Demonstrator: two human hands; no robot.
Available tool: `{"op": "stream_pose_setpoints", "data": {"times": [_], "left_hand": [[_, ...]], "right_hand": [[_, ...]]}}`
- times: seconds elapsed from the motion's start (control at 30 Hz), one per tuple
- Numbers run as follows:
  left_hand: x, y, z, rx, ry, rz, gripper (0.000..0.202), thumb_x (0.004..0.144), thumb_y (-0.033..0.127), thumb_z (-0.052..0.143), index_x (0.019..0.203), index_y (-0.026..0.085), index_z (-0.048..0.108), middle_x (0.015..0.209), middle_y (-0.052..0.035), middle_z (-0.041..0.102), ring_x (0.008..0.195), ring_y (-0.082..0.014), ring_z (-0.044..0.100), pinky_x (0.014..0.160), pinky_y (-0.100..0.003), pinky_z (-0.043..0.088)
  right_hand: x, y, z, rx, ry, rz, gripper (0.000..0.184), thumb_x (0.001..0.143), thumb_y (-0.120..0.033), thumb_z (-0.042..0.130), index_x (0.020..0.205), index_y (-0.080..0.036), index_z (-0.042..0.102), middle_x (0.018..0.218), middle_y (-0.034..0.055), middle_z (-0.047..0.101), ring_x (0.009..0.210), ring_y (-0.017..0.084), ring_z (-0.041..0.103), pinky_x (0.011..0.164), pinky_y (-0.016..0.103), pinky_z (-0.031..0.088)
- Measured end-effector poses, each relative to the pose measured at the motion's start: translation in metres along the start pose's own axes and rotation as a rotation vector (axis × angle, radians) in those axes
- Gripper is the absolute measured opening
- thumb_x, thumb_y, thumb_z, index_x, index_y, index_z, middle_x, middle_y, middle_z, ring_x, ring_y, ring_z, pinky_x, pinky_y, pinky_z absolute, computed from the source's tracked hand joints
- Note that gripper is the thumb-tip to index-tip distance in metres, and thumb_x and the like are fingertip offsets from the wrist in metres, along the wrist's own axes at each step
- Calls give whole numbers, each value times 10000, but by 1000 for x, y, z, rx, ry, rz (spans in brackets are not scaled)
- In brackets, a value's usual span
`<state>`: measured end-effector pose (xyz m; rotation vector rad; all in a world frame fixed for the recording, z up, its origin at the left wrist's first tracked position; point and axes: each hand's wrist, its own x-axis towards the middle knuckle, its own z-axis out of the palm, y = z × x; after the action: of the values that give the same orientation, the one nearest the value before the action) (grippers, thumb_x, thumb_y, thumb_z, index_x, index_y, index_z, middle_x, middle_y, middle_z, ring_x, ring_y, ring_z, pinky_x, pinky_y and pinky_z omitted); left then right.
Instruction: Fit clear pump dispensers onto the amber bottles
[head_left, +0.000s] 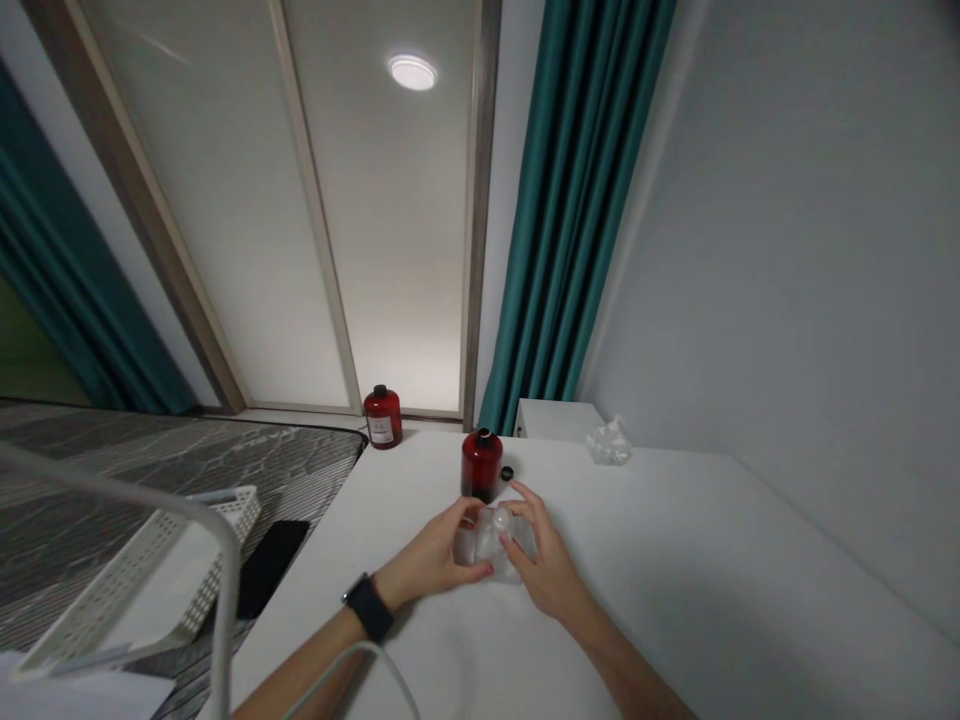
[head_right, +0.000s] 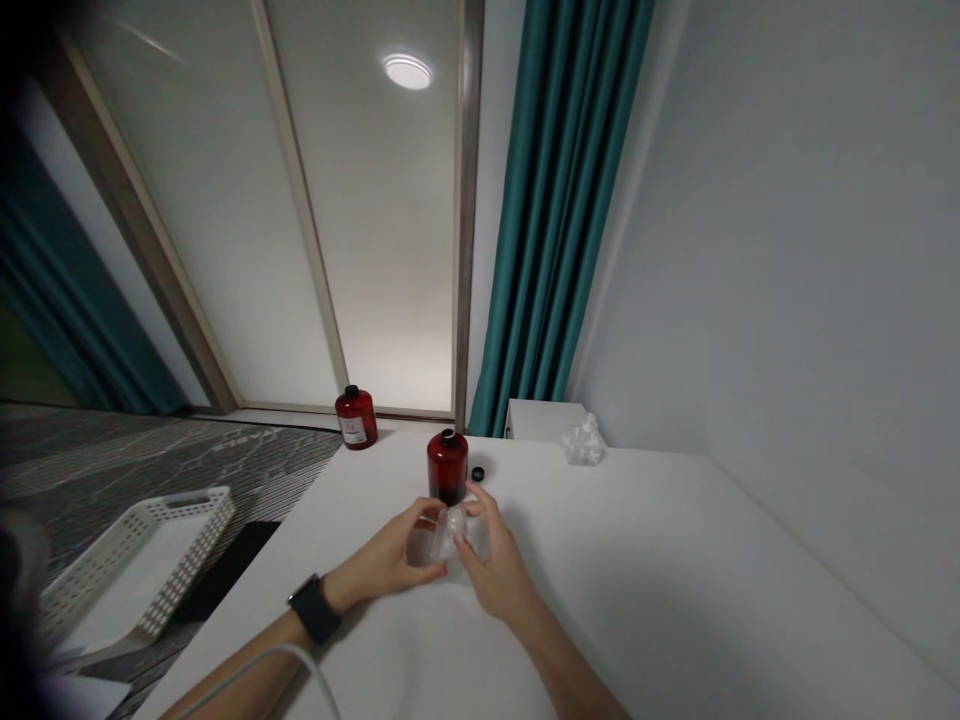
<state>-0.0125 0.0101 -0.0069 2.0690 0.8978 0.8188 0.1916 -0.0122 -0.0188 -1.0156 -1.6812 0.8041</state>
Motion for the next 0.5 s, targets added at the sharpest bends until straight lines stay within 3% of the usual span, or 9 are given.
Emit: {"op": "stream_pose_setpoints", "data": {"times": [0.27,0.43,0.5], "left_hand": [[0,-3,4,4,19,-24,646,724,223,797,1271,193,456,1217,-102,610,1103,-264,593,980,-418,498],[-1,-1,-2,-20,-35,-36,840,690,290,855,1381,197,386,1291,-124,573,1134,-278,574,1022,-463,465],[1,3,-7,21,-69,-16,737,728,295,822,1351,197,441,1264,-112,587,1107,-272,582,1006,-456,470]], "right_hand": [[1,3,2,-40,66,33,636,824,-211,601,1432,-247,420,1107,53,620,1071,226,599,1034,411,440],[0,1,0,-37,65,20,638,824,-209,604,1435,-241,424,1122,57,613,1090,223,594,1041,405,444],[0,0,0,-34,56,15,637,825,-207,601,1436,-239,422,1117,56,618,1087,222,597,1036,403,449]]}}
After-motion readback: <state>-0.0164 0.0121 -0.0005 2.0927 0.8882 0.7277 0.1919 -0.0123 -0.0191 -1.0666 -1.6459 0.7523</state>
